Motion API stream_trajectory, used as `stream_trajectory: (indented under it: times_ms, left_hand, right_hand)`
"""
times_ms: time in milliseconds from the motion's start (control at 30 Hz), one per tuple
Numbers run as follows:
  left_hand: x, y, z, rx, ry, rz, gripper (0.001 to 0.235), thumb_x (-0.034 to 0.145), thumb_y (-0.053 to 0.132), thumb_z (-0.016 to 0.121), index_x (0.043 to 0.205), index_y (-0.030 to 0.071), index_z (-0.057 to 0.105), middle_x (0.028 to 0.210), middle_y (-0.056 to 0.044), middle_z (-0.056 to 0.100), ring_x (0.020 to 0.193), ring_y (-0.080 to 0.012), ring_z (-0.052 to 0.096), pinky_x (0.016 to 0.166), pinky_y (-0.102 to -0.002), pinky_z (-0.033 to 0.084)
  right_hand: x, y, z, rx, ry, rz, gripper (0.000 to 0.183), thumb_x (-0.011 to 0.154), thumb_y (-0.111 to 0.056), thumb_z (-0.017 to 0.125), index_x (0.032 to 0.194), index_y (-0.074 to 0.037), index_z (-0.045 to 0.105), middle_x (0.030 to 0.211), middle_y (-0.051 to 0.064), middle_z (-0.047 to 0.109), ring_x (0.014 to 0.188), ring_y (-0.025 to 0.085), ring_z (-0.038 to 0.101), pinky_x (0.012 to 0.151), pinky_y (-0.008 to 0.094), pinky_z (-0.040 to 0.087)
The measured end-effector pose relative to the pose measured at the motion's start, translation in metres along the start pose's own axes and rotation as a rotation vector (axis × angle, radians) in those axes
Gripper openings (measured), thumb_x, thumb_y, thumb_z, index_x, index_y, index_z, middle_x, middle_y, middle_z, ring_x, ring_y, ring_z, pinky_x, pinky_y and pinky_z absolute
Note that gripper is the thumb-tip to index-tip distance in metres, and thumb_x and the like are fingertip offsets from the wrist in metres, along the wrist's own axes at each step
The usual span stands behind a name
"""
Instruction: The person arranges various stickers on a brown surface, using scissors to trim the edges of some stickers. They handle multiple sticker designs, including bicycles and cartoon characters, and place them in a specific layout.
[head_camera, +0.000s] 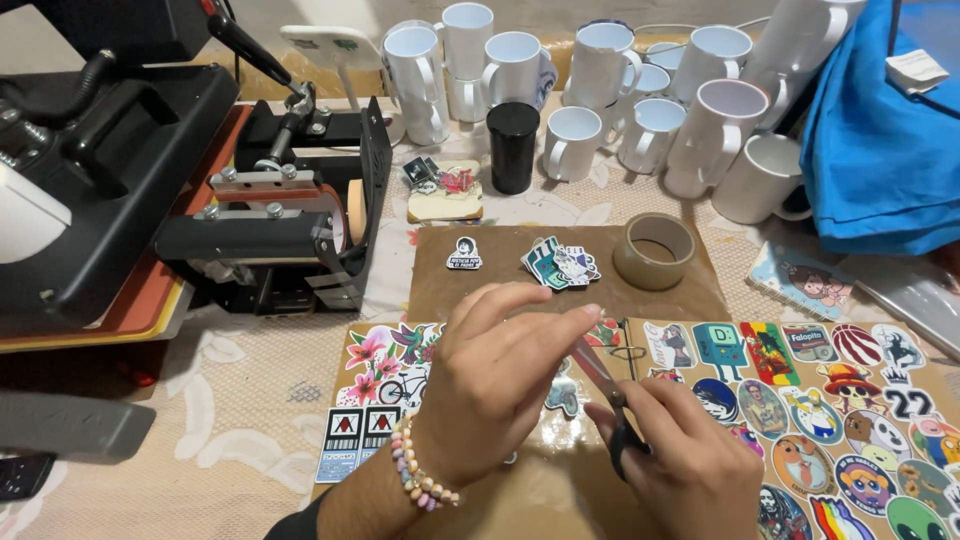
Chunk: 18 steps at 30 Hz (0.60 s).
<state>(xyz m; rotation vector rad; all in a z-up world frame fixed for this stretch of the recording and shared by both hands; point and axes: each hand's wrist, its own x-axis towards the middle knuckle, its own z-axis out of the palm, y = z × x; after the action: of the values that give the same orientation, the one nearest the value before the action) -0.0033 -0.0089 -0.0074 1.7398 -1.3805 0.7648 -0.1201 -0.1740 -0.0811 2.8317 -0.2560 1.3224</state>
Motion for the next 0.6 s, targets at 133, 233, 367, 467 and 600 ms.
stream_trajectory:
  times_ms: [133,233,367,467,600]
  left_hand:
    - [0.004,-0.001,0.000,-0.026,-0.041,0.027,0.028,0.107,0.006,0.044,0.131,0.005,0.057,0.103,-0.007,0.073,0.109,-0.0330,0.064,0.101,-0.047,0.047]
    - [0.002,-0.003,0.003,-0.014,-0.011,0.050,0.030,0.105,0.000,0.042,0.129,0.005,0.059,0.100,-0.007,0.072,0.103,-0.0318,0.064,0.096,-0.046,0.048]
    - [0.003,-0.004,0.000,-0.219,0.040,-0.136,0.030,0.099,0.006,0.067,0.128,0.009,0.060,0.097,-0.002,0.073,0.101,-0.0237,0.067,0.096,-0.039,0.052]
    - [0.008,-0.004,-0.008,-0.266,0.100,-0.192,0.037,0.094,0.003,0.074,0.127,0.009,0.060,0.097,-0.004,0.076,0.099,-0.0206,0.069,0.096,-0.036,0.054]
    - [0.009,-0.002,-0.022,-0.299,0.147,-0.272,0.040,0.095,-0.008,0.071,0.130,0.009,0.059,0.108,-0.011,0.069,0.095,-0.0159,0.078,0.096,-0.029,0.063]
  right_hand:
    - [0.004,-0.002,-0.003,-0.008,0.000,0.004,0.016,0.091,-0.039,0.076,0.099,-0.026,0.072,0.096,-0.013,0.068,0.067,0.012,0.063,0.050,0.030,0.042]
    - [0.005,0.000,-0.004,0.016,-0.019,-0.013,0.015,0.092,-0.037,0.074,0.101,-0.026,0.070,0.095,-0.014,0.067,0.066,0.013,0.062,0.050,0.030,0.041]
    - [0.008,0.019,-0.003,-0.041,-0.339,0.157,0.033,0.082,-0.055,0.070,0.109,-0.035,0.069,0.107,-0.013,0.066,0.074,0.021,0.068,0.056,0.042,0.049]
    - [0.023,0.061,0.001,-0.134,-0.638,0.412,0.051,0.075,-0.064,0.069,0.117,-0.035,0.070,0.119,-0.005,0.067,0.099,0.029,0.069,0.074,0.051,0.056]
    - [0.037,0.114,0.013,-0.297,-0.790,0.483,0.054,0.083,-0.053,0.067,0.123,-0.017,0.068,0.113,0.012,0.073,0.102,0.033,0.071,0.085,0.048,0.057]
